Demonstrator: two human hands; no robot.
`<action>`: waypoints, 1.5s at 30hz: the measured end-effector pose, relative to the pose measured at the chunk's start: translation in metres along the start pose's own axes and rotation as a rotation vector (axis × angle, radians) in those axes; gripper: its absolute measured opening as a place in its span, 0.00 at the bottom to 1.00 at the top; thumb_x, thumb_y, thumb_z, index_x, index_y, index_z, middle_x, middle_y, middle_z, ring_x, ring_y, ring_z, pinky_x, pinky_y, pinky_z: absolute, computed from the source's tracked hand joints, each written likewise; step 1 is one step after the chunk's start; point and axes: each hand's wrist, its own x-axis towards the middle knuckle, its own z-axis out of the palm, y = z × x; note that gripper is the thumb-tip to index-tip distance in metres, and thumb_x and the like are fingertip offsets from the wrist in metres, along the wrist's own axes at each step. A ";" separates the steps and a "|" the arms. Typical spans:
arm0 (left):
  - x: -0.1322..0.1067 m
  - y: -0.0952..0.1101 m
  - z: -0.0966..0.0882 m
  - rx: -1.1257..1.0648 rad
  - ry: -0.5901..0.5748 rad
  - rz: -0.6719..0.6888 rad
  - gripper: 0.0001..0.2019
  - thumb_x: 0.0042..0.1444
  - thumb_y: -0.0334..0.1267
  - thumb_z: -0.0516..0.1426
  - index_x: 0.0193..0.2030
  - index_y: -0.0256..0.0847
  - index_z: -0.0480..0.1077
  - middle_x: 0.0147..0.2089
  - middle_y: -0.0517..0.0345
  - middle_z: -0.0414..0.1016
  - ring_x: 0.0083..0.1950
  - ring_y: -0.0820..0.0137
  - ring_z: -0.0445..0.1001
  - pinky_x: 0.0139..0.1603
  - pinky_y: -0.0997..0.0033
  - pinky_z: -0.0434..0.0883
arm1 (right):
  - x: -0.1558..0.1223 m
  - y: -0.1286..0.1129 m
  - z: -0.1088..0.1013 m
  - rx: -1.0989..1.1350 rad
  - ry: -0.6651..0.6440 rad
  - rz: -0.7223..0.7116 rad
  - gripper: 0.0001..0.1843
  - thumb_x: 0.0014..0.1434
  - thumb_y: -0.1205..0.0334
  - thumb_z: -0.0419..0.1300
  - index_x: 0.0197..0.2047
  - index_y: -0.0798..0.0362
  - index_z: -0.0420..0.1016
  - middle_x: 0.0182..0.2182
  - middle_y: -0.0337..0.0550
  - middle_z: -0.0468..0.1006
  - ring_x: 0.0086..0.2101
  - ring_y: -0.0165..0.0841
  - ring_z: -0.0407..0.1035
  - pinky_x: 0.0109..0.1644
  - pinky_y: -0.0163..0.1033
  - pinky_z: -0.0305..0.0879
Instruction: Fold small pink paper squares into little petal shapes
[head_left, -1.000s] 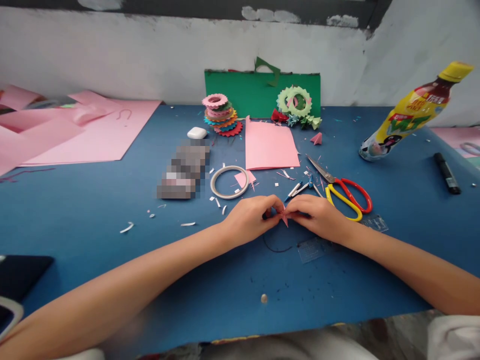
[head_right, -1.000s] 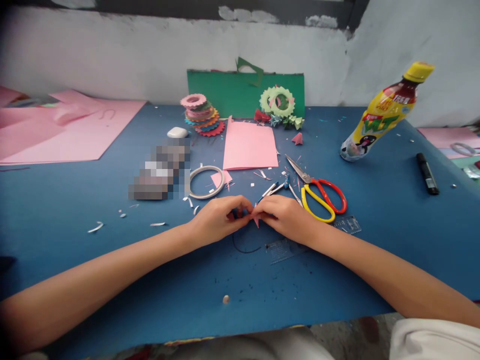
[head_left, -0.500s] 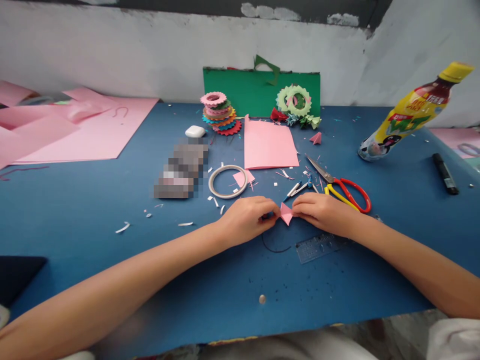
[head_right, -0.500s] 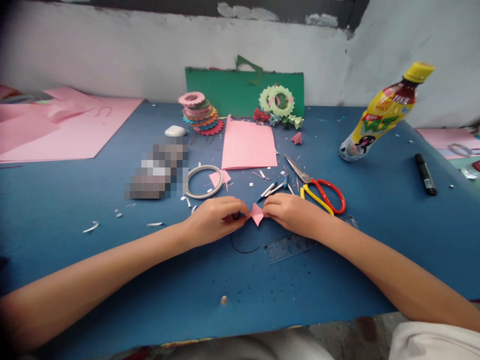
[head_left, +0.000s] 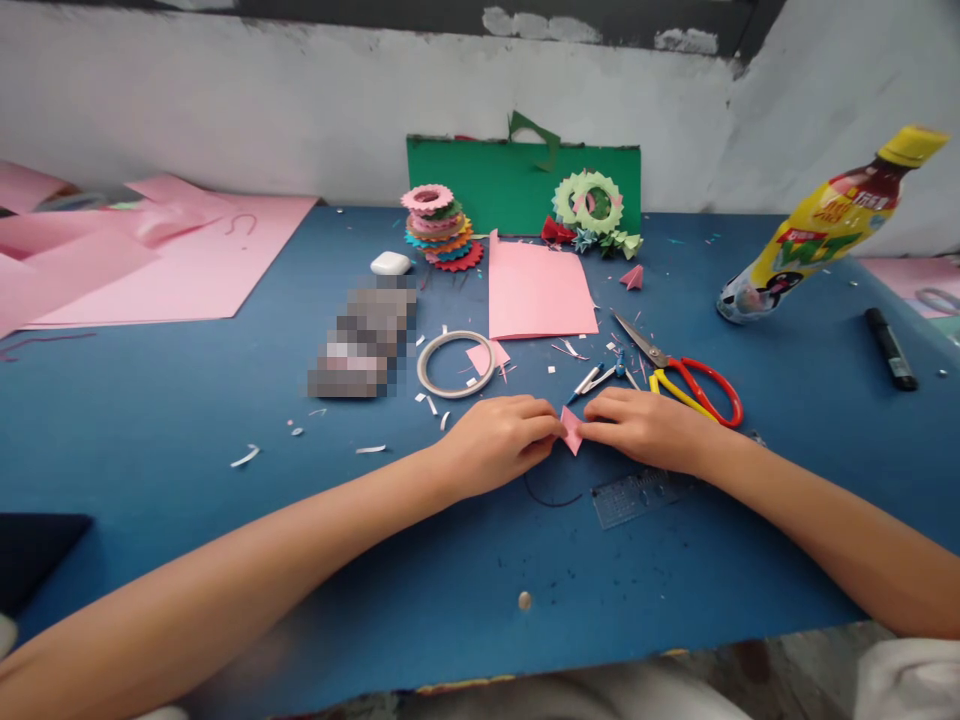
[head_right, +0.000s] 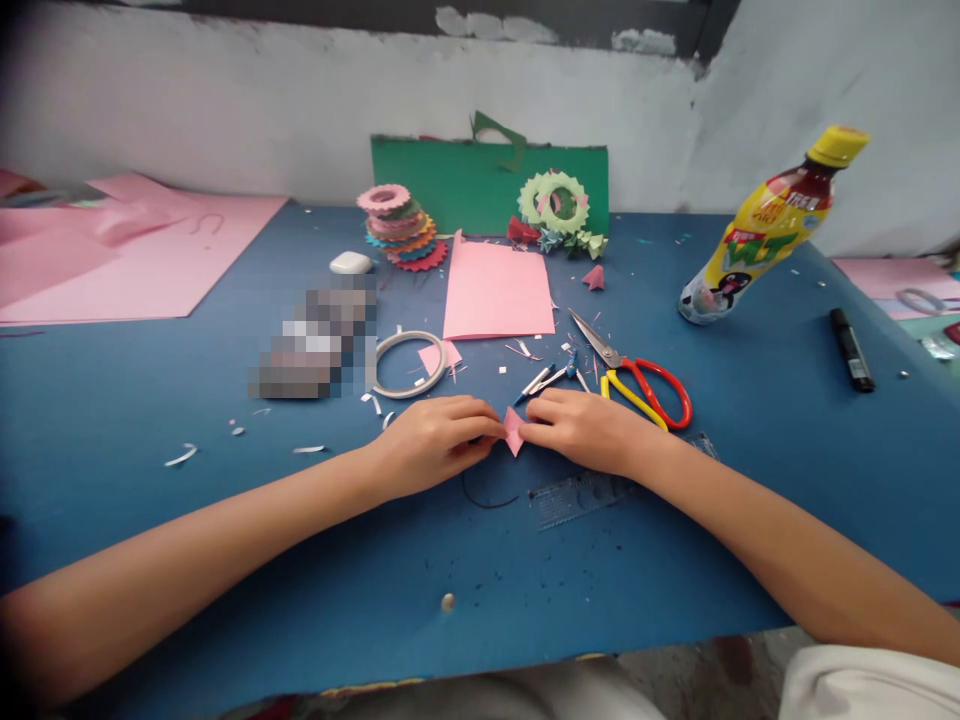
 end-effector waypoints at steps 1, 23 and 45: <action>0.000 0.000 0.000 0.001 -0.003 0.004 0.09 0.60 0.31 0.50 0.41 0.39 0.71 0.39 0.55 0.75 0.38 0.70 0.72 0.37 0.73 0.68 | 0.000 0.000 0.000 -0.027 -0.018 -0.020 0.15 0.63 0.72 0.46 0.46 0.58 0.72 0.36 0.49 0.74 0.38 0.36 0.68 0.43 0.43 0.69; 0.005 0.008 0.002 -0.186 0.039 -0.273 0.05 0.55 0.32 0.56 0.39 0.39 0.71 0.32 0.59 0.73 0.32 0.73 0.71 0.31 0.77 0.67 | 0.010 -0.015 0.021 0.377 0.258 0.356 0.12 0.60 0.64 0.56 0.48 0.52 0.65 0.36 0.42 0.76 0.36 0.31 0.72 0.40 0.37 0.70; 0.010 0.018 0.001 -0.851 0.388 -0.404 0.05 0.51 0.29 0.59 0.36 0.36 0.69 0.37 0.55 0.73 0.39 0.73 0.74 0.39 0.74 0.74 | 0.016 -0.020 0.021 1.134 0.584 0.553 0.12 0.53 0.66 0.63 0.42 0.51 0.71 0.37 0.39 0.77 0.39 0.29 0.74 0.47 0.39 0.73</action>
